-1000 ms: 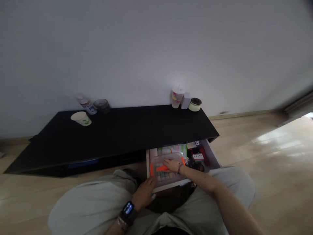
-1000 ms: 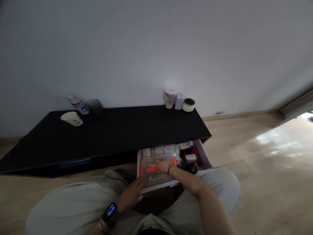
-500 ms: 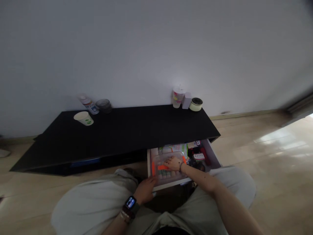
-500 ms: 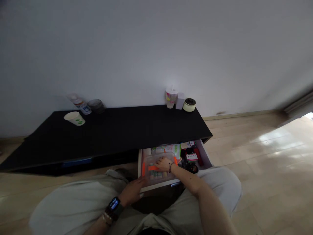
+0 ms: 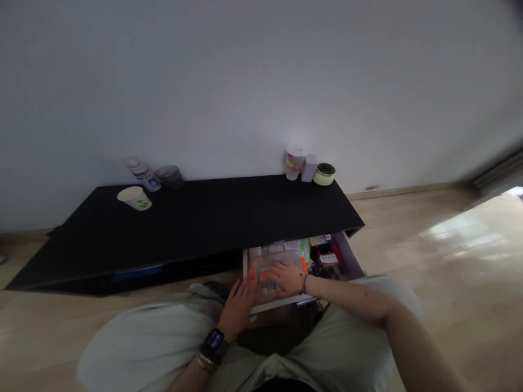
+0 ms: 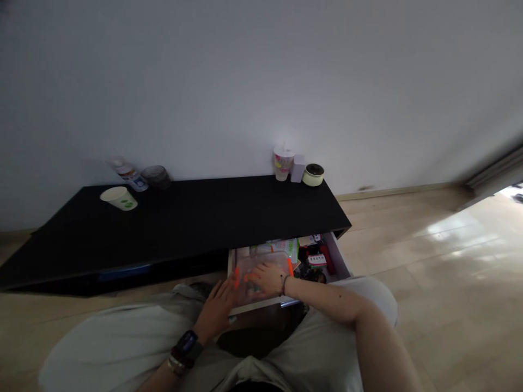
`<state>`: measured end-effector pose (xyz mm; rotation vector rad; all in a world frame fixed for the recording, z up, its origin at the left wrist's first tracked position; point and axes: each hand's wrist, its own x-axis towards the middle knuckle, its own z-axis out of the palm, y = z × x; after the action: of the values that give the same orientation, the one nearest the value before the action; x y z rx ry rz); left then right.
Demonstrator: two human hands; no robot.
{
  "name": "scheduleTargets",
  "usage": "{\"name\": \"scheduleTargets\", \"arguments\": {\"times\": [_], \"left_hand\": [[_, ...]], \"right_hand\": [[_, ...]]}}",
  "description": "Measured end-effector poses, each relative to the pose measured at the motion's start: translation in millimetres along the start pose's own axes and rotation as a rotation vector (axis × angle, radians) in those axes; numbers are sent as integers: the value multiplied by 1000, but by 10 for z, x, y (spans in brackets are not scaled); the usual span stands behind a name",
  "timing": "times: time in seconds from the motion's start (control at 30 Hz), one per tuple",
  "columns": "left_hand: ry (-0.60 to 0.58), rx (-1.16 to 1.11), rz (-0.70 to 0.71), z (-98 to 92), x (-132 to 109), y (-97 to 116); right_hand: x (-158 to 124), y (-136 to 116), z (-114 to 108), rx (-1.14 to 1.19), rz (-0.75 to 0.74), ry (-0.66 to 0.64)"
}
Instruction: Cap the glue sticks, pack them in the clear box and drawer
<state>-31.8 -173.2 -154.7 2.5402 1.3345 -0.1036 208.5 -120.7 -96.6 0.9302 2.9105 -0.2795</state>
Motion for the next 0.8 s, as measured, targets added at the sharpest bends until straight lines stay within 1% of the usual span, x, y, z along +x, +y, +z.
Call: {"name": "scheduleTargets", "arguments": {"times": [0.1,0.17,0.23,0.3,0.4,0.57,0.7,0.8], "left_hand": [[191,92,0,77,43,-61],[291,132,3,110,95,-113],[355,170,18,111,163,-166],[390,205,27,83,243,-217],[405,242,30,18,381,-290],[398,272,43,-65,604,-420],[387,290,73,-128,731,-517],[381,291,95,-167,802,-567]], "right_hand": [[-159,37,286,-96,-108,38],[-237,94,455,-179,-124,32],[-265,175,576,-240,-111,32],[-250,269,643,-274,-106,53],[-197,405,654,-293,-90,87],[-97,575,550,-341,15,144],[4,690,472,-372,67,172],[70,779,460,-381,81,185]]}}
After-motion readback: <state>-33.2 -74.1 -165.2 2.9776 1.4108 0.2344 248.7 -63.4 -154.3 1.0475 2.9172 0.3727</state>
